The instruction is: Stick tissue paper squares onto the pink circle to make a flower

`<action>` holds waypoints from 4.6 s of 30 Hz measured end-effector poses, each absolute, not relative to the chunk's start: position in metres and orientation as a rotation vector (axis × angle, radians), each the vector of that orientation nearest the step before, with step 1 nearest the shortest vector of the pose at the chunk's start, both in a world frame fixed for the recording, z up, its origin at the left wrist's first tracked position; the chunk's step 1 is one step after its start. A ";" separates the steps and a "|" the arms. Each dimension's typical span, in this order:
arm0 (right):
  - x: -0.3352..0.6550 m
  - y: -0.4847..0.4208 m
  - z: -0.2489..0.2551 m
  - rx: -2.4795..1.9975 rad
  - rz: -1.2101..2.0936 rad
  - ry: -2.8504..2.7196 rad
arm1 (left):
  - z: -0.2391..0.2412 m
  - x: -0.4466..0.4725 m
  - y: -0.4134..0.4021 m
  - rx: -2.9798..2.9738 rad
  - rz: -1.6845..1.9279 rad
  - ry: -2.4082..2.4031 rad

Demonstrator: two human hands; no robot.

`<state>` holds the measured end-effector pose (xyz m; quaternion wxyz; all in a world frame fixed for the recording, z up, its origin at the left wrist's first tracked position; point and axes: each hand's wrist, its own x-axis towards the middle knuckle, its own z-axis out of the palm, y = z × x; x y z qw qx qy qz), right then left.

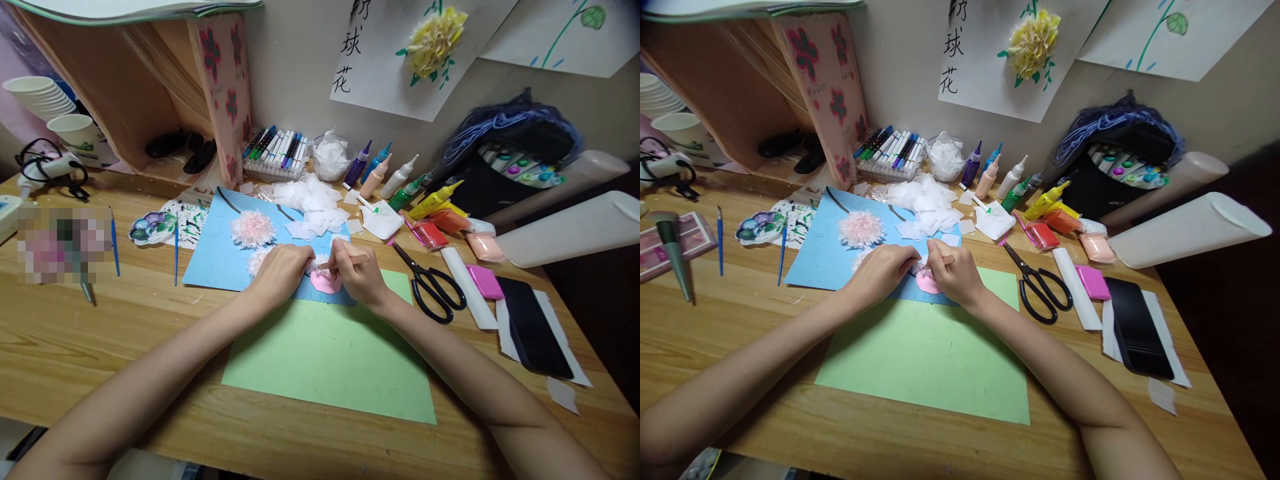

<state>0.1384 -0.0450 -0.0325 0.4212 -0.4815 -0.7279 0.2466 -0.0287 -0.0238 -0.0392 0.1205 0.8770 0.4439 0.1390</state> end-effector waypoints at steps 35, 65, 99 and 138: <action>0.141 -0.042 -0.028 -1.207 0.606 -1.880 | -0.037 -0.024 -0.025 2.505 0.317 1.383; 0.139 -0.039 -0.019 -1.318 0.645 -1.903 | -0.035 -0.022 -0.029 2.524 0.288 1.398; 0.138 -0.040 -0.022 -1.265 0.624 -1.958 | -0.036 -0.020 -0.031 2.600 0.252 1.470; 0.192 -0.056 -0.068 -1.003 1.273 -0.812 | -0.022 -0.025 0.028 2.439 0.194 1.904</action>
